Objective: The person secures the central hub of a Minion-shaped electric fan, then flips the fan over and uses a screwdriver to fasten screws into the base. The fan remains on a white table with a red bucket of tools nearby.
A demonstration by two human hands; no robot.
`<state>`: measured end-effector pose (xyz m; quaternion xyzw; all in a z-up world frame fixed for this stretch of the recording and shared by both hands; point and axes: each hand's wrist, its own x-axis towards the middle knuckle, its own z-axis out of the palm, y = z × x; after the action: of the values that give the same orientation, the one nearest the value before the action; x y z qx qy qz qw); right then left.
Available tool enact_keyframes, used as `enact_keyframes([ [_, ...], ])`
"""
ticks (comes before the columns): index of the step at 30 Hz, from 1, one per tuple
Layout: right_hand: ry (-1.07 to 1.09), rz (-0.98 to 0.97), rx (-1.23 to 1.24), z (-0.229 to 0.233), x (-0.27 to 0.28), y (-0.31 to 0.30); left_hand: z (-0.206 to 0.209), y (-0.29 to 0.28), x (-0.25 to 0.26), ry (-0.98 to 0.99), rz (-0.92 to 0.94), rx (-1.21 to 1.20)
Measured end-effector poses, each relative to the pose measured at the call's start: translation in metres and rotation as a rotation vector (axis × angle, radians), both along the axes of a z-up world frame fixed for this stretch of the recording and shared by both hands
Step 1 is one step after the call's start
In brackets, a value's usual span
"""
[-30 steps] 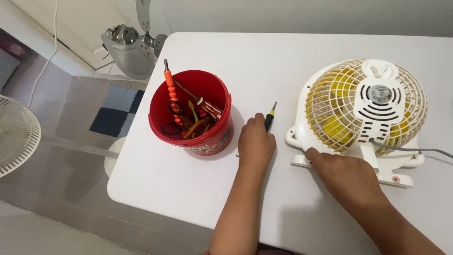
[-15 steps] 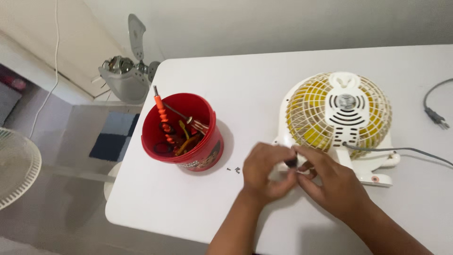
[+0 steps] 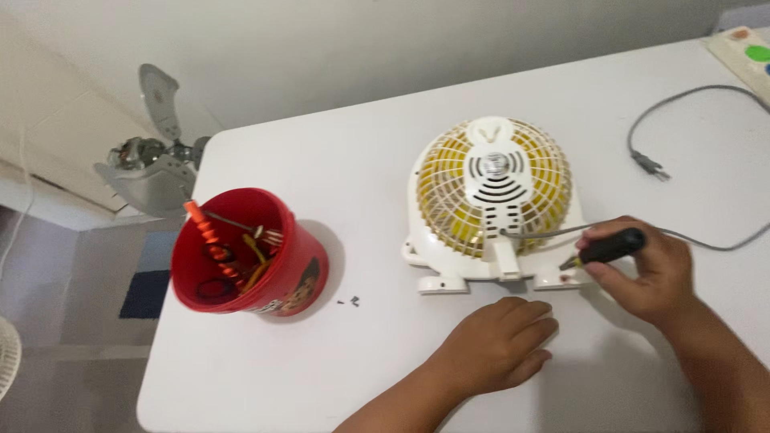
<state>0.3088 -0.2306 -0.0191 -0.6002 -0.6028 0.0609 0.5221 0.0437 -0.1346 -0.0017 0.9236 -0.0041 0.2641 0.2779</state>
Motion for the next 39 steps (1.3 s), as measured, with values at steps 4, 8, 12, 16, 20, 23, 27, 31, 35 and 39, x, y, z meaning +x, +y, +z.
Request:
enact_keyframes([
  [4,-0.031,-0.028,0.11,-0.034,0.005,0.001,-0.013,-0.005,0.015,0.065,0.015,0.081],
  [8,-0.144,-0.036,0.124,-0.043,0.008,-0.001,-0.019,-0.007,0.019,0.141,0.033,0.083],
  [12,-0.19,0.038,0.101,-0.038,0.012,0.003,-0.022,-0.005,0.024,0.179,0.028,0.084],
  [16,-0.251,0.074,0.096,-0.03,0.008,0.003,-0.021,-0.003,0.025,0.173,0.027,0.088],
  [20,-0.265,0.116,0.1,-0.023,0.006,0.002,-0.02,-0.003,0.025,0.175,0.028,0.074],
  [23,-0.282,0.144,0.063,-0.019,0.004,0.004,-0.019,-0.002,0.027,0.192,0.013,0.056],
  [27,-0.289,0.153,0.102,-0.014,0.002,0.004,-0.018,-0.001,0.026,0.175,0.018,0.08],
  [31,-0.286,0.168,0.102,-0.005,0.004,0.003,-0.018,-0.001,0.025,0.176,0.015,0.062],
  [35,-0.225,0.13,0.129,-0.005,0.002,0.001,-0.02,-0.001,0.027,0.203,0.016,0.049],
  [39,-0.16,0.098,0.15,-0.007,-0.004,-0.003,-0.018,-0.002,0.026,0.181,0.021,0.049],
])
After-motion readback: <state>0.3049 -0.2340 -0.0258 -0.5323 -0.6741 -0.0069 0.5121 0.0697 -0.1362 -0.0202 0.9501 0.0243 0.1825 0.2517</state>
